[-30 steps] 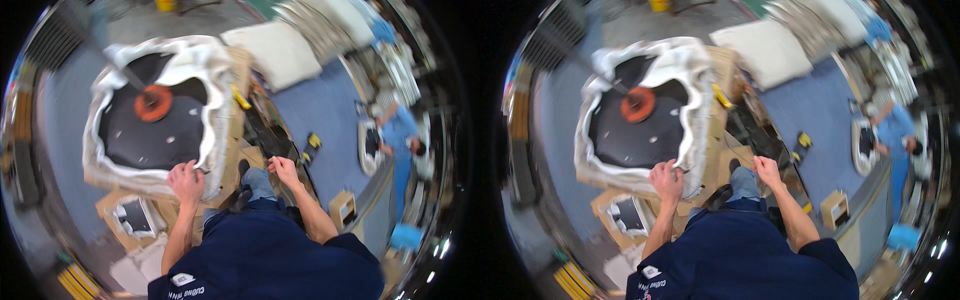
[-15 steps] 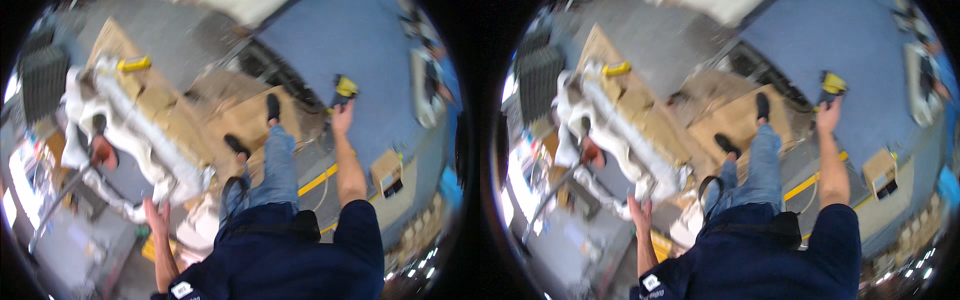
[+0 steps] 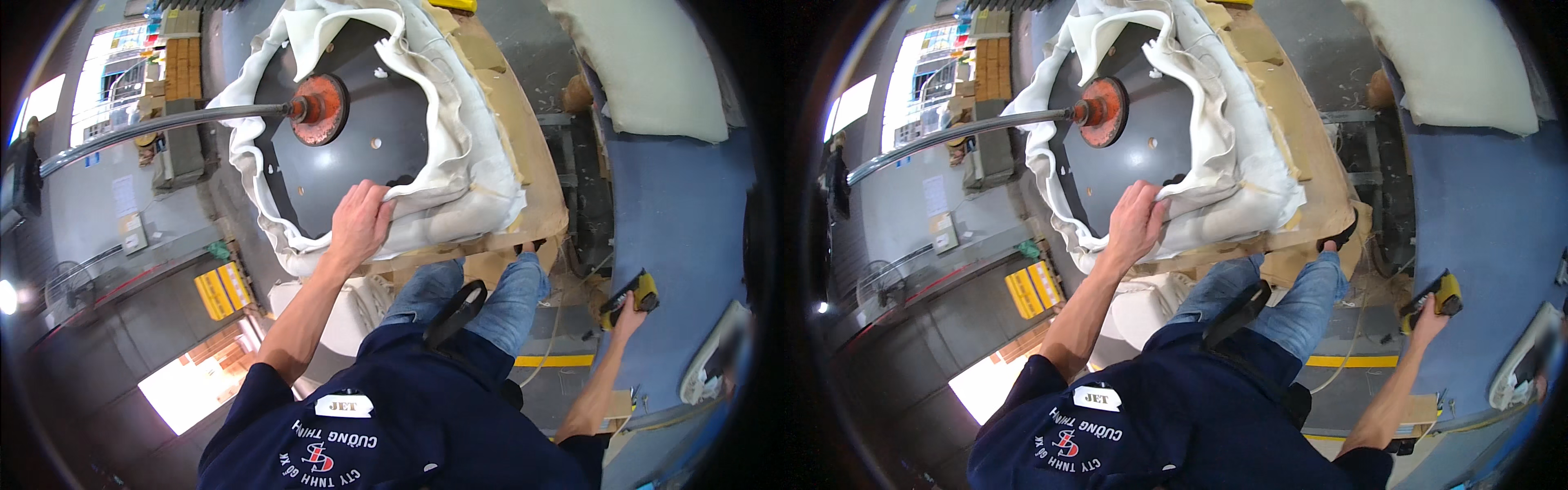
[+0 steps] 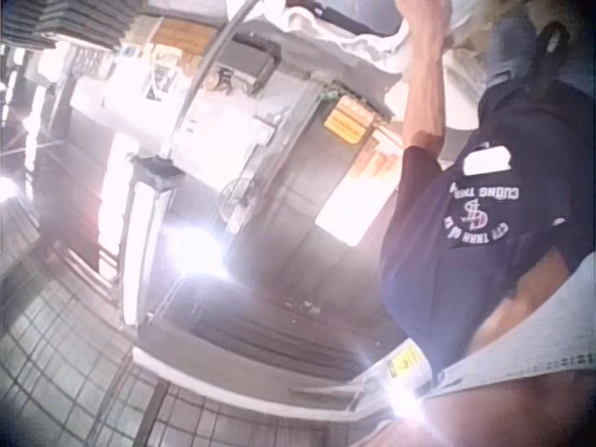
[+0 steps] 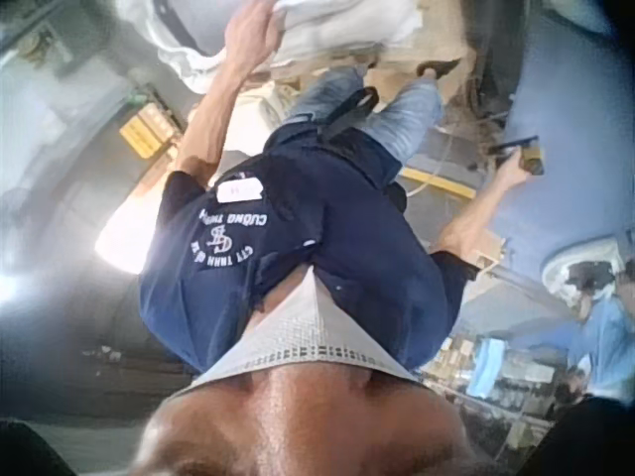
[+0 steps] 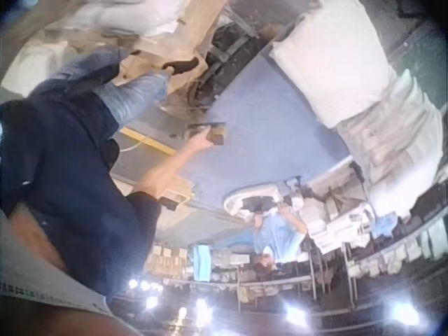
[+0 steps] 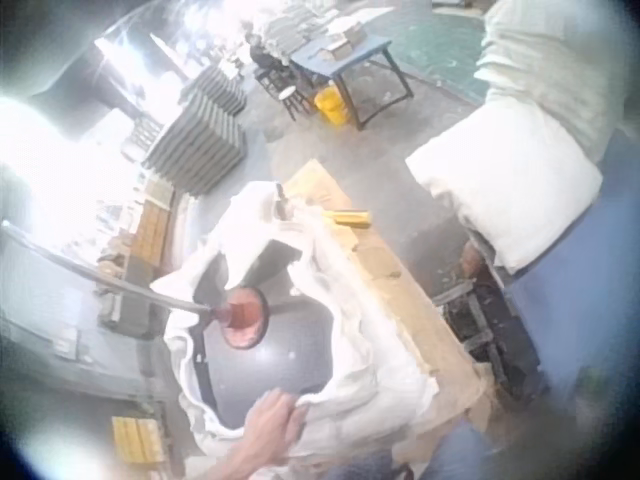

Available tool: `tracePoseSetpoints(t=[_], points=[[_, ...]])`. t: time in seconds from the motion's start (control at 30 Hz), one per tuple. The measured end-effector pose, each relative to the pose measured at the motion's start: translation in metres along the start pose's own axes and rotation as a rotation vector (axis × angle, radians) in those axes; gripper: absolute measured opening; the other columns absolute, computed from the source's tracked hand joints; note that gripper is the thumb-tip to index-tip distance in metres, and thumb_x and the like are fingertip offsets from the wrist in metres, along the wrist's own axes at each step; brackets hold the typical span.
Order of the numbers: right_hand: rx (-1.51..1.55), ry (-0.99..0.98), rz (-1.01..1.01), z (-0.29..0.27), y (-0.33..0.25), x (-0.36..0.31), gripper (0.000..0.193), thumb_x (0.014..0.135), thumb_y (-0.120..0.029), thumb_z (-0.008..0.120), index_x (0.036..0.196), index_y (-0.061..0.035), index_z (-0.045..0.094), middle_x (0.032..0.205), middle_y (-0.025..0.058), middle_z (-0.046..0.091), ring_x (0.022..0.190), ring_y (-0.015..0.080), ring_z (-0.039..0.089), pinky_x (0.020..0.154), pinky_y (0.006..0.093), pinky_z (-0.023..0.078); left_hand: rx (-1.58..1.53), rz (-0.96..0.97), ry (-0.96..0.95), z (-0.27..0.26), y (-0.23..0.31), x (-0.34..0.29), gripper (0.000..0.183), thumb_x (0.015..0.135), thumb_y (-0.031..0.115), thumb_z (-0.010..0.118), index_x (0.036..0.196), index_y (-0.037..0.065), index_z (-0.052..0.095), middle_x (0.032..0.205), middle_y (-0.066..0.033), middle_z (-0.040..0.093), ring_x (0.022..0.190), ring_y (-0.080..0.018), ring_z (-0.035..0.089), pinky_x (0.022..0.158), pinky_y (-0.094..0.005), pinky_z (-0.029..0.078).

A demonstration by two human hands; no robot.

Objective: The person assembles a cushion by placing a foam insert into a fabric cover and securing the edges to a black base using a pneumatic staple gun. The person repeatedly adjusts the fabric, pulls it taut, and staples it around the perimeter of the base.

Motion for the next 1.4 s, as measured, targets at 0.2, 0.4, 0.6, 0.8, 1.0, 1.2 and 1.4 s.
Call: tracePoseSetpoints(t=[0.2, 0.4, 0.6, 0.8, 1.0, 1.2, 1.4], points=[[-0.178, -0.183, -0.537, 0.105, -0.176, -0.196, 0.040, 0.093, -0.013, 0.077, 0.126, 0.0025, 0.063, 0.119, 0.0082, 0.067, 0.105, 0.0162, 0.065, 0.097, 0.0331, 0.051, -0.053, 0.024, -0.107, 0.016, -0.032, 0.021, 0.027, 0.090, 0.029, 0.073, 0.098, 0.006, 0.061, 0.085, -0.0116, 0.062, 0.080, -0.0348, 0.063, 0.071, -0.0467, 0.050], [-0.018, -0.620, -0.540, 0.221, -0.351, -0.313, 0.068, 0.080, 0.002, 0.073, 0.146, -0.0002, 0.054, 0.131, 0.0143, 0.065, 0.121, 0.0216, 0.063, 0.103, 0.0336, 0.049, 0.024, 0.317, 0.148, 0.015, -0.030, 0.073, 0.037, 0.083, 0.041, 0.081, 0.071, 0.011, 0.061, 0.083, -0.0039, 0.056, 0.086, -0.0256, 0.053, 0.083, -0.0427, 0.037], [-0.174, -0.634, -0.425, 0.280, -0.385, -0.337, 0.072, 0.080, -0.002, 0.073, 0.147, 0.0020, 0.050, 0.129, 0.0212, 0.067, 0.116, 0.0293, 0.068, 0.100, 0.0364, 0.052, -0.068, 0.200, 0.139, 0.016, -0.045, 0.088, 0.028, 0.080, 0.039, 0.083, 0.077, 0.014, 0.070, 0.105, -0.0078, 0.050, 0.105, -0.0308, 0.046, 0.088, -0.0491, 0.032], [-0.165, -0.710, -0.326, 0.300, -0.398, -0.358, 0.078, 0.077, -0.002, 0.074, 0.150, -0.0001, 0.047, 0.134, 0.0248, 0.064, 0.122, 0.0358, 0.065, 0.103, 0.0388, 0.051, -0.117, 0.257, 0.164, 0.022, -0.058, 0.085, 0.027, 0.078, 0.040, 0.084, 0.075, 0.015, 0.073, 0.107, -0.0092, 0.050, 0.111, -0.0334, 0.044, 0.096, -0.0522, 0.031], [-0.427, -0.705, -0.312, 0.331, -0.423, -0.360, 0.073, 0.080, -0.002, 0.076, 0.147, 0.0005, 0.049, 0.118, 0.0212, 0.072, 0.107, 0.0308, 0.071, 0.096, 0.0360, 0.053, -0.114, 0.273, 0.118, 0.028, -0.066, 0.091, 0.032, 0.080, 0.041, 0.081, 0.073, 0.013, 0.068, 0.106, -0.0071, 0.050, 0.112, -0.0306, 0.045, 0.111, -0.0548, 0.026], [-0.425, -0.695, -0.309, 0.342, -0.428, -0.369, 0.078, 0.076, 0.000, 0.076, 0.149, -0.0004, 0.048, 0.122, 0.0244, 0.070, 0.116, 0.0389, 0.069, 0.098, 0.0394, 0.053, -0.071, 0.288, 0.067, 0.031, -0.072, 0.092, 0.030, 0.086, 0.039, 0.078, 0.080, 0.013, 0.065, 0.103, -0.0062, 0.054, 0.107, -0.0302, 0.050, 0.110, -0.0542, 0.030], [-0.404, -0.714, -0.271, 0.349, -0.426, -0.375, 0.088, 0.071, 0.001, 0.079, 0.152, -0.0021, 0.045, 0.127, 0.0248, 0.068, 0.118, 0.0403, 0.067, 0.100, 0.0397, 0.052, -0.154, 0.303, 0.067, 0.034, -0.079, 0.088, 0.024, 0.086, 0.034, 0.079, 0.089, 0.015, 0.065, 0.103, -0.0063, 0.055, 0.107, -0.0306, 0.051, 0.110, -0.0535, 0.030]])
Point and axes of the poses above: each hand's wrist, its own x-axis towards the middle knuckle, its own z-axis out of the palm, y = z × x, the point moved 3 cm from there along x, towards the middle knuckle
